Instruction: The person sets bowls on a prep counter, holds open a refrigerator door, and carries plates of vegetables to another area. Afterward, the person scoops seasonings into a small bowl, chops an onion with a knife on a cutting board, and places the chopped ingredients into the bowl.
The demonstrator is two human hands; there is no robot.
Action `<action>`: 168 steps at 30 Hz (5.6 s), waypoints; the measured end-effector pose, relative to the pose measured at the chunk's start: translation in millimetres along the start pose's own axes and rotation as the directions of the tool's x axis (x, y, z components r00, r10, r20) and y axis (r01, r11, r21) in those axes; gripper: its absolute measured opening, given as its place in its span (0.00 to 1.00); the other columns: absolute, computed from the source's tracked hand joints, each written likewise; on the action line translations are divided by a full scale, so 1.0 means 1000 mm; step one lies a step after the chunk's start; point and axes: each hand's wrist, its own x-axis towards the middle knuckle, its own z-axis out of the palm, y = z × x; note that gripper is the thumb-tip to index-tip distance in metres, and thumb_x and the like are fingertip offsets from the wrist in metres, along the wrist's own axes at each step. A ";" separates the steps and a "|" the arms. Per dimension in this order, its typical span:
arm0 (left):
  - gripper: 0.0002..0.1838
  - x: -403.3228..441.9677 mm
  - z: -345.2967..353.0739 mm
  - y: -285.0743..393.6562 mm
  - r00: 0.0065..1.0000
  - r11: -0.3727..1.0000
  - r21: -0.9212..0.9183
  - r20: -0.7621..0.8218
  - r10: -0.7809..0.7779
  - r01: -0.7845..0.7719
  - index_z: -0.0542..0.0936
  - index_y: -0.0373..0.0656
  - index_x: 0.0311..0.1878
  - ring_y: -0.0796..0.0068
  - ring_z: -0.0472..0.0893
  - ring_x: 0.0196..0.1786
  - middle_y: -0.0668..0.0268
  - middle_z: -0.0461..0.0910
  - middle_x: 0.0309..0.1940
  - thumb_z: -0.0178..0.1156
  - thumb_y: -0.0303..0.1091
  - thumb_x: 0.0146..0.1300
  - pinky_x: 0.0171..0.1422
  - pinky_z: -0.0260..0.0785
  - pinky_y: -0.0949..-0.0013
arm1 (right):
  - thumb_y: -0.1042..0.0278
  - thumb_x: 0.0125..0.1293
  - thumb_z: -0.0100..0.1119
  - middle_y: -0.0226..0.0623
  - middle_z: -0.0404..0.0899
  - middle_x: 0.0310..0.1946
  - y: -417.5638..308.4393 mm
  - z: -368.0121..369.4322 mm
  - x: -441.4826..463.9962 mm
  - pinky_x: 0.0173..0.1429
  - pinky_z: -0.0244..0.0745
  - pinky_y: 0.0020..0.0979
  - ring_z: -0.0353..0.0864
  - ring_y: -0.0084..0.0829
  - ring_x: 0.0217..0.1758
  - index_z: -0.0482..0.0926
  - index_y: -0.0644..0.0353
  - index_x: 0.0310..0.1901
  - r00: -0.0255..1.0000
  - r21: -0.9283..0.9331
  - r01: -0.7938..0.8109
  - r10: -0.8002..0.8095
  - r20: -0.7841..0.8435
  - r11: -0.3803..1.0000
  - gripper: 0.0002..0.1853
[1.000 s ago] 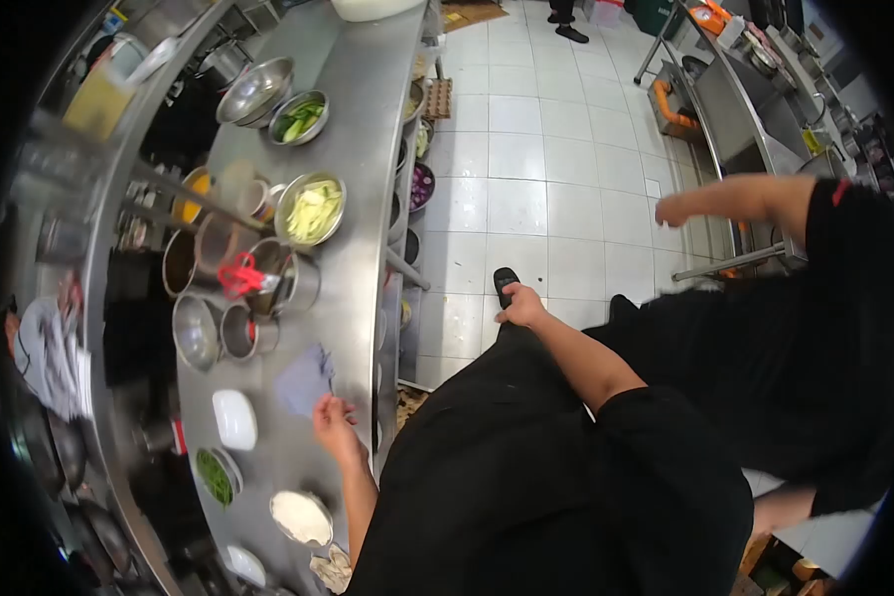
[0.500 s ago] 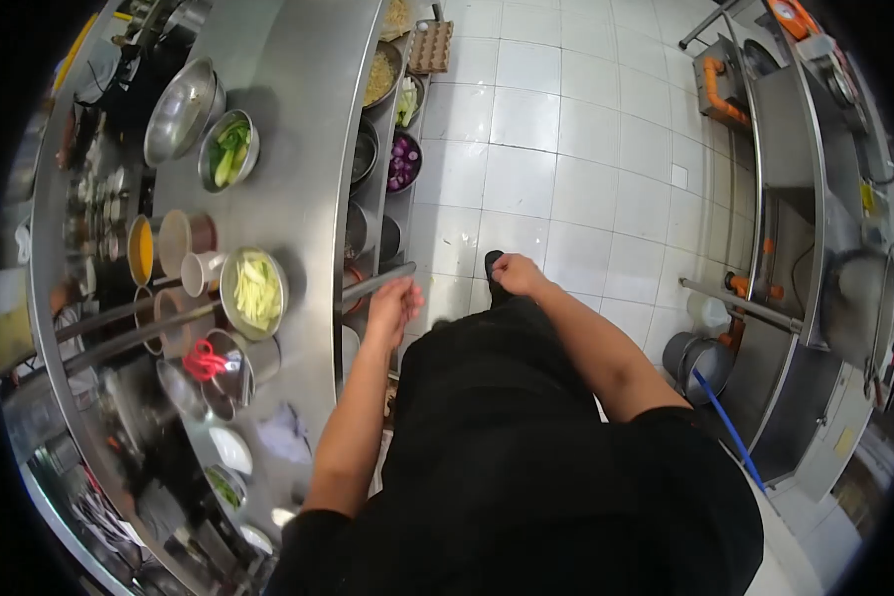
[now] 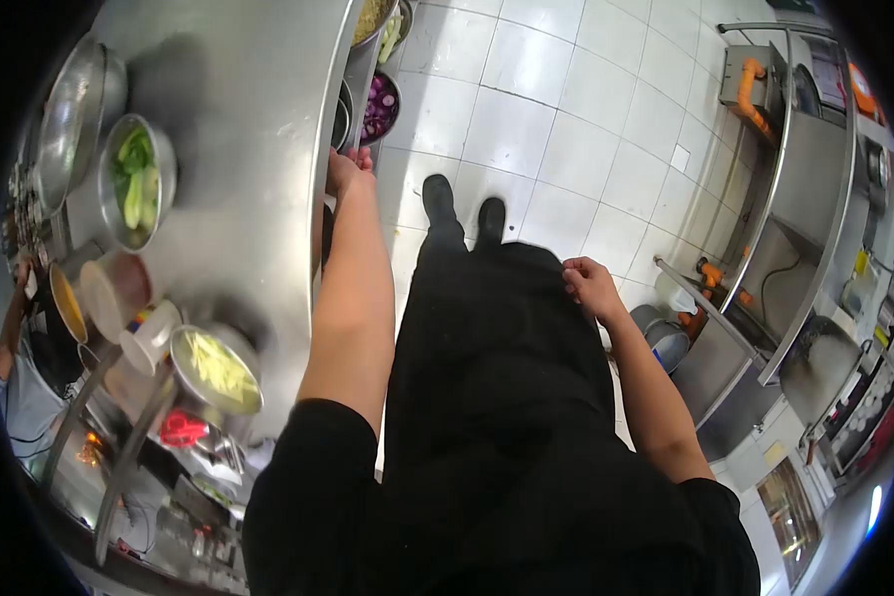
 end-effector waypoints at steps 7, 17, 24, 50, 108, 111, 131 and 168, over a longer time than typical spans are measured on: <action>0.15 0.000 0.018 0.011 0.974 0.982 0.067 -0.129 0.186 -0.178 0.75 0.28 0.44 0.62 0.87 0.34 0.54 0.85 0.35 0.46 0.33 0.73 0.32 0.77 0.69 | 0.63 0.70 0.59 0.44 0.87 0.42 -0.088 0.016 0.086 0.54 0.79 0.36 0.87 0.37 0.45 0.84 0.62 0.52 0.965 -0.242 0.251 -0.223 0.136 0.937 0.15; 0.07 -0.146 -0.166 -0.107 0.960 0.914 0.313 -0.019 0.279 -0.260 0.73 0.43 0.33 0.81 0.70 0.28 0.72 0.72 0.26 0.55 0.32 0.69 0.32 0.65 0.71 | 0.70 0.60 0.61 0.45 0.85 0.42 -0.246 0.145 0.171 0.51 0.80 0.46 0.85 0.49 0.46 0.84 0.58 0.43 0.447 -0.175 0.894 -0.851 0.276 0.413 0.09; 0.08 -0.140 -0.241 -0.146 0.981 1.000 0.030 -0.193 0.013 -0.007 0.75 0.32 0.45 0.68 0.83 0.37 0.59 0.80 0.37 0.52 0.28 0.71 0.46 0.86 0.60 | 0.61 0.66 0.63 0.45 0.83 0.54 -0.248 0.390 0.134 0.64 0.76 0.43 0.81 0.49 0.59 0.84 0.54 0.54 0.202 -0.370 0.925 -0.710 0.674 -0.088 0.17; 0.10 -0.107 -0.262 -0.104 0.993 0.952 -0.298 -0.115 0.035 -0.068 0.76 0.27 0.48 0.62 0.87 0.38 0.52 0.84 0.42 0.49 0.24 0.73 0.40 0.89 0.63 | 0.60 0.66 0.62 0.47 0.82 0.57 -0.244 0.443 0.163 0.67 0.74 0.42 0.81 0.49 0.60 0.83 0.54 0.57 0.321 -0.489 0.841 -0.511 0.797 -0.233 0.19; 0.30 -0.220 -0.629 0.018 0.579 0.332 -0.493 -0.776 0.251 -0.804 0.64 0.24 0.64 0.53 0.87 0.40 0.49 0.82 0.43 0.59 0.43 0.76 0.39 0.85 0.58 | 0.64 0.67 0.61 0.41 0.88 0.42 -0.254 0.084 0.010 0.48 0.82 0.41 0.88 0.43 0.39 0.85 0.53 0.49 0.355 -0.352 0.879 -0.049 0.933 -0.322 0.12; 0.20 -0.224 -0.520 0.009 0.433 0.464 -0.326 -0.890 0.143 -0.823 0.73 0.34 0.48 0.61 0.84 0.32 0.57 0.79 0.35 0.58 0.45 0.75 0.29 0.76 0.64 | 0.63 0.67 0.61 0.42 0.89 0.39 -0.272 0.055 0.044 0.47 0.82 0.40 0.89 0.42 0.39 0.86 0.54 0.49 0.393 -0.392 0.866 -0.063 0.917 -0.309 0.12; 0.22 -0.166 0.124 -0.280 0.986 0.973 -0.212 -0.158 0.055 -0.089 0.75 0.38 0.59 0.56 0.86 0.46 0.53 0.86 0.40 0.62 0.36 0.64 0.53 0.75 0.59 | 0.72 0.71 0.59 0.31 0.82 0.26 -0.487 0.086 0.245 0.31 0.75 0.28 0.79 0.21 0.26 0.82 0.64 0.52 0.570 -0.533 0.788 0.038 0.821 -0.309 0.11; 0.23 -0.265 -0.245 -0.441 0.812 0.968 -0.183 -0.530 -0.245 0.173 0.83 0.41 0.54 0.46 0.83 0.57 0.48 0.85 0.50 0.65 0.47 0.62 0.65 0.74 0.52 | 0.63 0.71 0.58 0.35 0.83 0.35 -0.222 0.505 0.134 0.31 0.77 0.37 0.83 0.34 0.27 0.77 0.56 0.52 0.336 0.220 0.307 -0.322 0.885 0.926 0.12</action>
